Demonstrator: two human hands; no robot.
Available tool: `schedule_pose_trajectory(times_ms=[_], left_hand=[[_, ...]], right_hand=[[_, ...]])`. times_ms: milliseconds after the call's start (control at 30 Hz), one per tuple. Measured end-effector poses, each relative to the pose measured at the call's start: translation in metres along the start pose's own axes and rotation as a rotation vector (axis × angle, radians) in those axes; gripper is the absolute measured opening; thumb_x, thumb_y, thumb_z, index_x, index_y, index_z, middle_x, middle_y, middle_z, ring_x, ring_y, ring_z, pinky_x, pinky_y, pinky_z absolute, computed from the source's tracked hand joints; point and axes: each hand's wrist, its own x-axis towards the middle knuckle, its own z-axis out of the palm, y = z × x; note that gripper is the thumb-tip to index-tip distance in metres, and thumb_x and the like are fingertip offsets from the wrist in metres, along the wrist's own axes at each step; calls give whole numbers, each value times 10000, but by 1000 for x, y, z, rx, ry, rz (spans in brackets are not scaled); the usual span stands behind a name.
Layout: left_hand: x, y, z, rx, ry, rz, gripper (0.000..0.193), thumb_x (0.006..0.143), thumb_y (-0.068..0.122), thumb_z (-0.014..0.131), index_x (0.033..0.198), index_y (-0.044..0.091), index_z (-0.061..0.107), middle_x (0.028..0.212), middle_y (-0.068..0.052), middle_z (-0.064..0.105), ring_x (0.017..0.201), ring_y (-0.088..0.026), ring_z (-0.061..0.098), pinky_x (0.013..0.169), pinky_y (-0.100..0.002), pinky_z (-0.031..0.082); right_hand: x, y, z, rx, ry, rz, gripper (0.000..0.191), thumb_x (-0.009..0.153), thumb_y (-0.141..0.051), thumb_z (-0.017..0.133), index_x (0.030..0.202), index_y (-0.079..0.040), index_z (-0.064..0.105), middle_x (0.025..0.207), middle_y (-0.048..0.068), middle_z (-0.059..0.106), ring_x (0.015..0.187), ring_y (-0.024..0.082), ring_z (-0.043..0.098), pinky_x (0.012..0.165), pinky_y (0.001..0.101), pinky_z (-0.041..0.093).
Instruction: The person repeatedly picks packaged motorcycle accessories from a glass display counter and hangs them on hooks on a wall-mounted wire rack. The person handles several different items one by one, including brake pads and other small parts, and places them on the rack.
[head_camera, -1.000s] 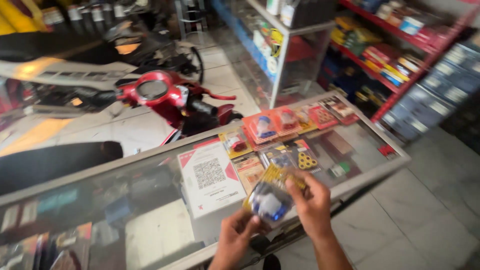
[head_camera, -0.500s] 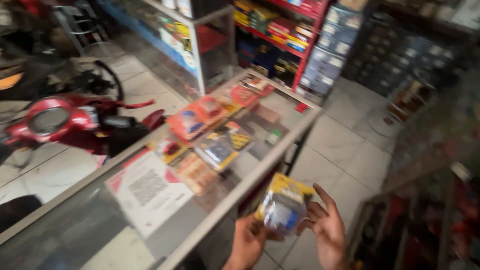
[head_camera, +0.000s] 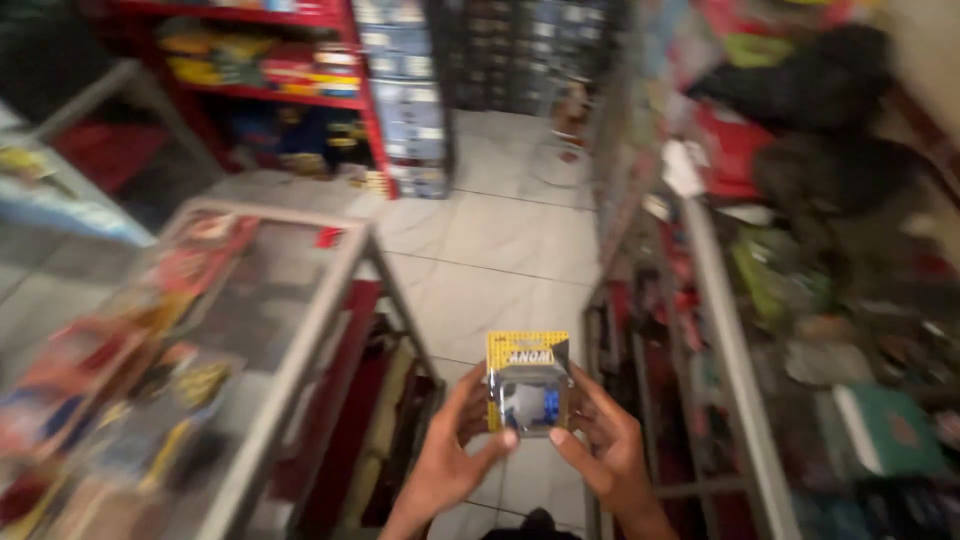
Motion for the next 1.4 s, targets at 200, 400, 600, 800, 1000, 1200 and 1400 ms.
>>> schedule_pose_trajectory(times_ms=[200, 400, 600, 800, 1000, 1200, 1400], left_hand=[[75, -8, 91, -23, -230, 20, 862, 915, 6, 673, 1625, 97, 193, 1533, -131, 530, 1298, -217, 605, 961, -347, 590], [122, -12, 163, -69, -527, -59, 874, 926, 19, 650, 1635, 145, 154, 1483, -90, 560, 1239, -185, 622, 940, -329, 598], [162, -43, 246, -161, -829, -95, 884, 918, 13, 677, 1641, 104, 177, 1424, -119, 597, 1194, -177, 638, 941, -316, 574], [226, -29, 312, -157, -1071, -140, 866, 934, 104, 688, 1628, 74, 171, 1420, -120, 595, 1185, -177, 637, 952, -322, 564], [308, 19, 372, -287, -1270, 109, 860, 972, 143, 674, 1645, 11, 155, 1523, -147, 501, 1273, -203, 589, 1008, -343, 544], [352, 58, 425, -506, -1352, 188, 837, 992, 153, 662, 1648, -23, 172, 1516, -180, 498, 1288, -219, 594, 958, -342, 587], [374, 66, 451, -524, -1361, 280, 801, 1012, 145, 655, 1649, -25, 199, 1522, -176, 506, 1313, -212, 583, 994, -338, 585]], right_hand=[[-13, -22, -78, -138, 278, -47, 853, 853, -3, 707, 1612, -12, 319, 1249, 140, 676, 1080, 160, 657, 891, 293, 548], [-45, -43, -123, -199, 557, -96, 855, 856, 12, 692, 1609, -21, 288, 1355, 118, 635, 1064, 131, 648, 834, 264, 548], [-76, -44, -168, -275, 942, -76, 849, 857, -1, 728, 1602, -44, 324, 1296, 116, 683, 1025, 130, 673, 822, 270, 564], [-51, -62, -202, -367, 1218, -140, 861, 841, 1, 737, 1596, -49, 325, 1269, 128, 679, 1043, 170, 692, 840, 317, 622], [4, -120, -252, -672, 1299, -309, 840, 868, 20, 717, 1595, 6, 295, 1337, 139, 645, 1143, 188, 657, 891, 315, 597], [42, -173, -281, -664, 1375, -355, 808, 914, 44, 683, 1623, 21, 296, 1284, 128, 652, 1104, 164, 638, 913, 303, 559], [63, -188, -300, -629, 1471, -347, 793, 929, 15, 681, 1629, 16, 309, 1147, 128, 679, 961, 159, 652, 788, 308, 589]])
